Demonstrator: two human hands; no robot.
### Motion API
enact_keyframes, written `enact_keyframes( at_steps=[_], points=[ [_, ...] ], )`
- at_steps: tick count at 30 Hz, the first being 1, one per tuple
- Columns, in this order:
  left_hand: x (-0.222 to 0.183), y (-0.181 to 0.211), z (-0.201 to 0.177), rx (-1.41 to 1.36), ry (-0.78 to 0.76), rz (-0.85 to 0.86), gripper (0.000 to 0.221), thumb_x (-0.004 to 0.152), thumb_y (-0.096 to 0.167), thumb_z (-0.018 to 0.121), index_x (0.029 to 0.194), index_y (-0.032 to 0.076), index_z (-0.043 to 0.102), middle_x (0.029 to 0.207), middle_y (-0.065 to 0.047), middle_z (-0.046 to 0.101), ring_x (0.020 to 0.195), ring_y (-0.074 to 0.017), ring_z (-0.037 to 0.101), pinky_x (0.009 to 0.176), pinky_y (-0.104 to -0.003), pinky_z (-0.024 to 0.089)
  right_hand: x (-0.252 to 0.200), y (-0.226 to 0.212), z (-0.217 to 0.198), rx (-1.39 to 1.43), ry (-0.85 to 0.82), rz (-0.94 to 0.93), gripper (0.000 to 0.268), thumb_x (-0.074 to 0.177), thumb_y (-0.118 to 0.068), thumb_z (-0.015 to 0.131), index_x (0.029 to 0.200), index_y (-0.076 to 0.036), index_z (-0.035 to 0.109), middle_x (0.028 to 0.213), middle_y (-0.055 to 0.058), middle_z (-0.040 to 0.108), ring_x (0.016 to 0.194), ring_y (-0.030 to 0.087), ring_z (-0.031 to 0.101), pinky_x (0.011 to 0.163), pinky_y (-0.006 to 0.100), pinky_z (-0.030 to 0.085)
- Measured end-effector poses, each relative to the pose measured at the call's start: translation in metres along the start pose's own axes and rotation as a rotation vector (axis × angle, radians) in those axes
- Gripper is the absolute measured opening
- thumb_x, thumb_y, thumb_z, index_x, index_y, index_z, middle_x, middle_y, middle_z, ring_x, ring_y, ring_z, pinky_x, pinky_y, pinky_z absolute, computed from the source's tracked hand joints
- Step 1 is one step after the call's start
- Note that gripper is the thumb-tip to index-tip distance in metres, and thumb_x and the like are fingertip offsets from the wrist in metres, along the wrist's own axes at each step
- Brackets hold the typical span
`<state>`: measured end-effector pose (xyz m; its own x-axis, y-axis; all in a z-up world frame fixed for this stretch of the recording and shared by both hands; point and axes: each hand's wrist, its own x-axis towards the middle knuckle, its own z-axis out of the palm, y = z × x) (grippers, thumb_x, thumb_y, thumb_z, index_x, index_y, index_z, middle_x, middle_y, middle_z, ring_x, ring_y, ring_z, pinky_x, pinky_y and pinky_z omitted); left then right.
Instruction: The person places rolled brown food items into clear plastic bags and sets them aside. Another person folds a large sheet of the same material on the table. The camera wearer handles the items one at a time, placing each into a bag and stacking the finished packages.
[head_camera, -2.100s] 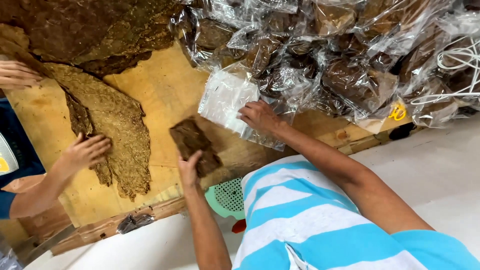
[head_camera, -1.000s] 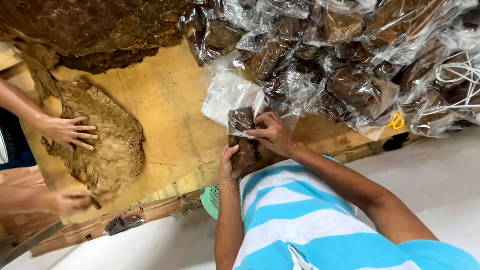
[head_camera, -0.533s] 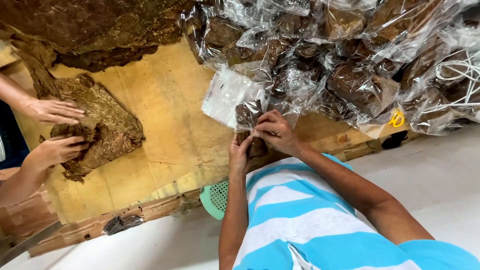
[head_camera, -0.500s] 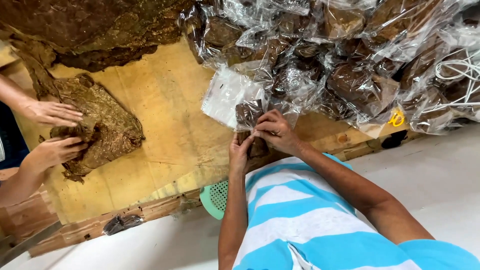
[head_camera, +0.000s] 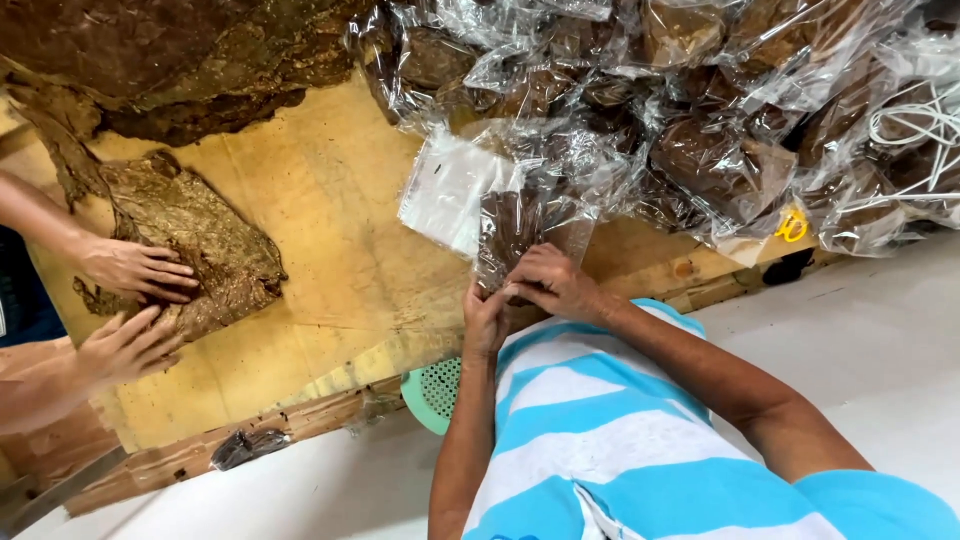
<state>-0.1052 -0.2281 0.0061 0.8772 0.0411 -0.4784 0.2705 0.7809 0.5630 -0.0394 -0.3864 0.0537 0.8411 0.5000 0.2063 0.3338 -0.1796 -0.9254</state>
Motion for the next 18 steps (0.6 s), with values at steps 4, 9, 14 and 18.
enact_keyframes(
  at_steps=[4,9,14,18],
  points=[
    [0.01,0.004,0.032,-0.055,0.303,0.033,0.026,0.085,-0.012,0.07,0.108,0.0,0.067,0.088,-0.017,0.075,0.069,-0.0215,0.075,0.057,-0.025,0.06,-0.003,-0.007,0.009,-0.27,-0.054,-0.203,0.015,0.1,-0.025,0.071,0.091,-0.013,0.068,0.081,0.002,0.064,0.084,0.025,0.065,0.091,0.043,0.049],
    [0.018,-0.001,0.04,-0.086,0.419,0.103,0.028,0.088,-0.006,0.075,0.115,0.003,0.07,0.097,-0.019,0.079,0.08,-0.0278,0.079,0.072,-0.034,0.066,-0.007,-0.014,0.007,-0.404,-0.12,-0.309,0.02,0.103,-0.026,0.064,0.088,-0.012,0.065,0.08,0.004,0.06,0.081,0.025,0.063,0.09,0.044,0.051],
    [0.024,0.003,0.048,-0.225,0.313,0.059,0.04,0.102,0.011,0.065,0.141,0.018,0.064,0.128,-0.015,0.073,0.117,-0.0295,0.069,0.103,-0.046,0.058,-0.01,-0.03,-0.002,-0.415,-0.092,-0.291,0.021,0.106,-0.026,0.059,0.091,-0.012,0.063,0.079,0.004,0.057,0.077,0.025,0.064,0.082,0.043,0.053],
    [0.027,0.009,0.042,-0.319,0.358,-0.021,0.042,0.1,0.017,0.07,0.139,0.031,0.066,0.131,-0.016,0.071,0.114,-0.033,0.072,0.098,-0.05,0.061,-0.025,-0.045,0.004,-0.346,-0.129,-0.268,0.016,0.103,-0.023,0.062,0.092,-0.012,0.064,0.079,0.003,0.057,0.076,0.025,0.064,0.077,0.042,0.053]
  ],
)
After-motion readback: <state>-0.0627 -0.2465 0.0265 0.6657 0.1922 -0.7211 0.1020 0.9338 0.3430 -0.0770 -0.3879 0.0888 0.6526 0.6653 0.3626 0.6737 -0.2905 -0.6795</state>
